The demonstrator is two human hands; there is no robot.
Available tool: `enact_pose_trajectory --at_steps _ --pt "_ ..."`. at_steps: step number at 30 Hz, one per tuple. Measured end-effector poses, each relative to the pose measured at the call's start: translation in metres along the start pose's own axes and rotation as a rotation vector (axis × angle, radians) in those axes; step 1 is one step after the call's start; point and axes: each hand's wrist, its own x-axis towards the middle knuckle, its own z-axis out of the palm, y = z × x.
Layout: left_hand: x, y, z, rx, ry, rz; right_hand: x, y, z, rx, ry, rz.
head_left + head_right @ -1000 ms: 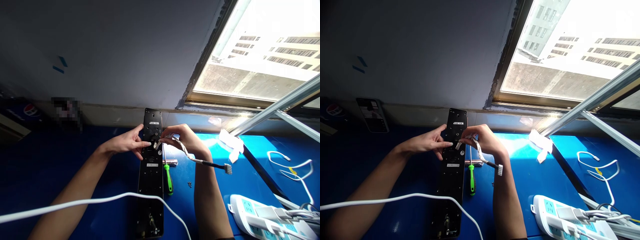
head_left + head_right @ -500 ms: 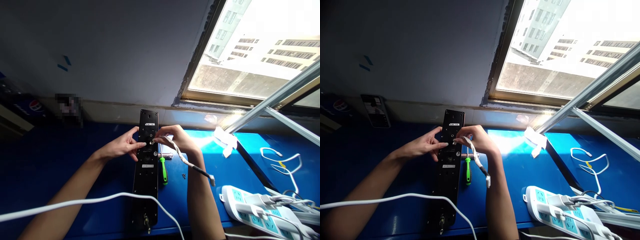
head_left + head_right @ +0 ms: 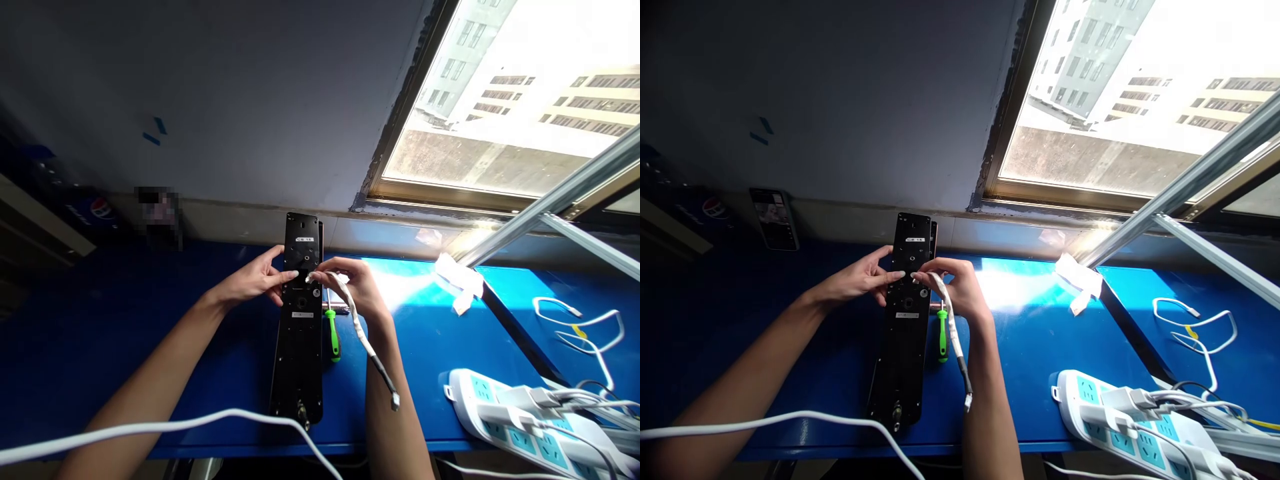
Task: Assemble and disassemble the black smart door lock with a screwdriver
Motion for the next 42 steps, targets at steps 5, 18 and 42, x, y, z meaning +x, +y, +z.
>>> enact_pose_trajectory --at_steps 5,18,42 --pt "0.006 0.002 -0.004 0.046 -0.045 0.024 0.002 0.001 -0.001 0.011 0.011 0.011" --pt "-0.004 0.014 0.010 0.608 0.464 0.143 0.011 -0.001 0.005 0.007 0.027 0.006" --pt "0.029 -0.002 -0.010 0.534 0.115 0.253 0.012 0.003 -0.004 -0.313 -0.273 0.159"
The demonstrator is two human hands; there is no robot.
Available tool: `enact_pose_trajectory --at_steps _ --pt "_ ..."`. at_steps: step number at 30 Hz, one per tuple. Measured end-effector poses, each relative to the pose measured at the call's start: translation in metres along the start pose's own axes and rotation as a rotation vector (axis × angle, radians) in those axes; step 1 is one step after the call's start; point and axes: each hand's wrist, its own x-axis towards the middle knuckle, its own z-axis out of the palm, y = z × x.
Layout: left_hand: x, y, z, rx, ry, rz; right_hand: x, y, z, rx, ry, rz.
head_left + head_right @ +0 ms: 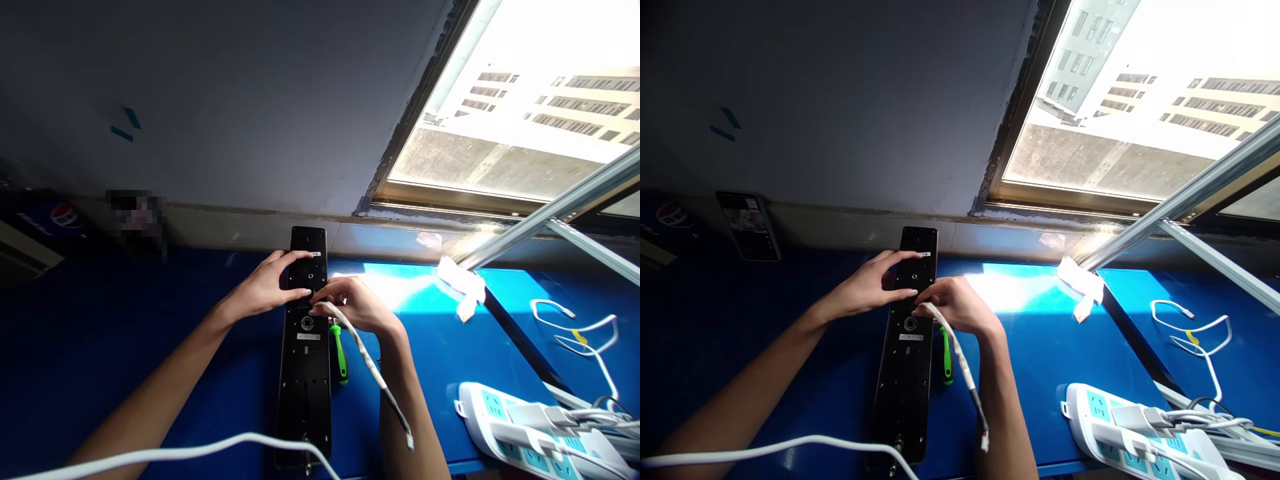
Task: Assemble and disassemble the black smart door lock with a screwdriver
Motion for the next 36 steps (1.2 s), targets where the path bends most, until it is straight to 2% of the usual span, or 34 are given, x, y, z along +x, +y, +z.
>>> enact_pose_trajectory --at_steps 4,8,11,16,25,31,36 --pt "0.001 -0.001 0.000 -0.018 -0.013 -0.010 -0.005 0.003 -0.023 0.052 -0.132 0.030" --pt "0.004 -0.004 0.002 -0.116 0.004 0.006 0.002 0.006 -0.033 0.112 -0.023 0.076" --pt "0.005 -0.006 0.006 -0.160 0.001 -0.004 0.009 0.010 -0.029 0.141 0.058 0.133" --pt "0.006 -0.006 0.008 -0.233 -0.004 -0.025 0.012 0.016 -0.017 0.280 -0.015 0.185" --pt "0.006 -0.007 0.007 -0.300 -0.013 -0.072 0.018 0.026 -0.002 0.490 0.008 0.227" --pt "0.004 -0.003 0.008 -0.250 0.015 -0.084 0.015 0.021 0.002 0.435 0.049 0.253" --pt "0.001 0.001 0.005 -0.166 -0.002 -0.062 -0.001 0.020 -0.007 0.283 0.058 0.333"
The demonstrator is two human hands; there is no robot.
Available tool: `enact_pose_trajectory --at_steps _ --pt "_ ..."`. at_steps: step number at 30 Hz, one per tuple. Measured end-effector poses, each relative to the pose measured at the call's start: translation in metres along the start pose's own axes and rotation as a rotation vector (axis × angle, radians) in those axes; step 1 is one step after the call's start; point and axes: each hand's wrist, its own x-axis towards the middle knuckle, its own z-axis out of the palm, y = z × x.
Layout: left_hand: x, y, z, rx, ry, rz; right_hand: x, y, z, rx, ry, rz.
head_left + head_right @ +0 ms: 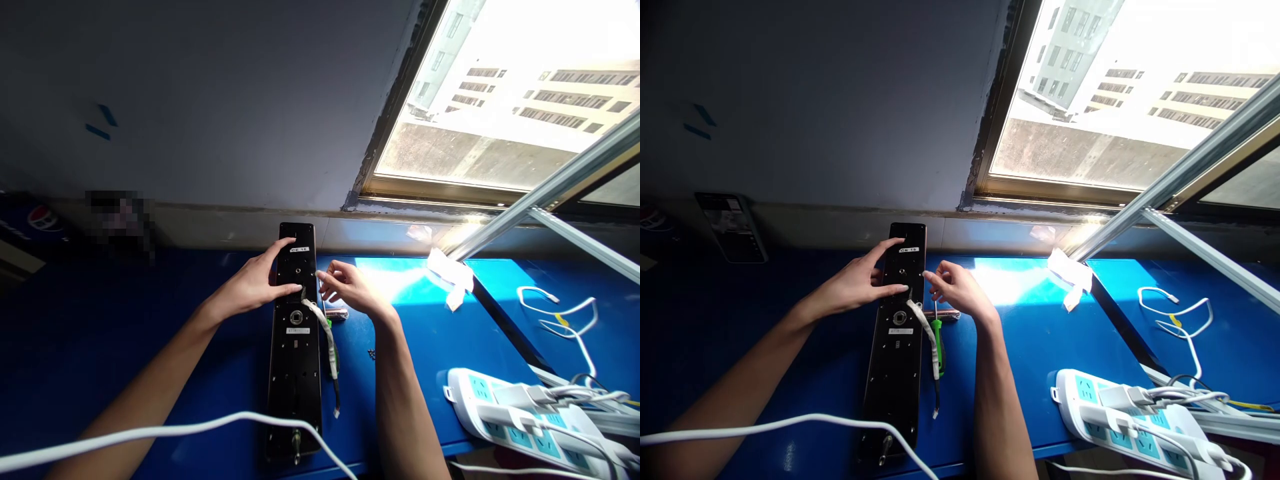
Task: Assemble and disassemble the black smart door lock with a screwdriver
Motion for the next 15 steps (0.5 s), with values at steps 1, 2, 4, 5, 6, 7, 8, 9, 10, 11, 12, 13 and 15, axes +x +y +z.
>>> enact_pose_trajectory --at_steps 1,2,4,5,6,7,8,9,10,11,12,13,15 --pt "0.000 0.000 -0.001 0.002 -0.008 0.007 -0.004 0.000 -0.003 -0.039 0.002 0.024" --pt "-0.001 0.000 -0.001 -0.001 -0.015 0.012 -0.008 0.001 -0.005 -0.083 -0.009 0.052" --pt "-0.001 0.000 -0.002 -0.007 -0.022 0.016 -0.015 0.002 -0.007 -0.176 -0.068 0.120" --pt "-0.001 0.000 -0.002 -0.005 -0.023 0.015 -0.017 0.004 -0.006 -0.218 -0.108 0.156" --pt "-0.001 0.000 -0.002 0.000 -0.023 0.015 -0.017 0.005 -0.004 -0.253 -0.145 0.192" --pt "0.000 0.000 -0.002 0.006 -0.024 0.015 -0.017 0.007 0.000 -0.279 -0.178 0.223" --pt "0.000 0.000 -0.002 0.010 -0.025 0.019 -0.016 0.009 0.004 -0.297 -0.201 0.247" --pt "0.000 0.000 -0.001 0.012 -0.024 0.026 -0.014 0.011 0.008 -0.306 -0.215 0.264" --pt "0.000 0.000 -0.001 0.015 -0.021 0.034 -0.012 0.013 0.013 -0.313 -0.225 0.278" --pt "0.000 -0.001 -0.001 0.021 -0.017 0.041 -0.009 0.015 0.017 -0.317 -0.226 0.289" --pt "0.000 -0.001 -0.002 0.033 -0.012 0.049 -0.007 0.016 0.019 -0.320 -0.224 0.295" --pt "0.000 -0.001 -0.002 0.051 -0.009 0.055 -0.006 0.016 0.021 -0.323 -0.220 0.295" --pt "-0.001 -0.001 -0.003 0.111 -0.009 0.065 -0.005 0.015 0.019 -0.333 -0.206 0.273"
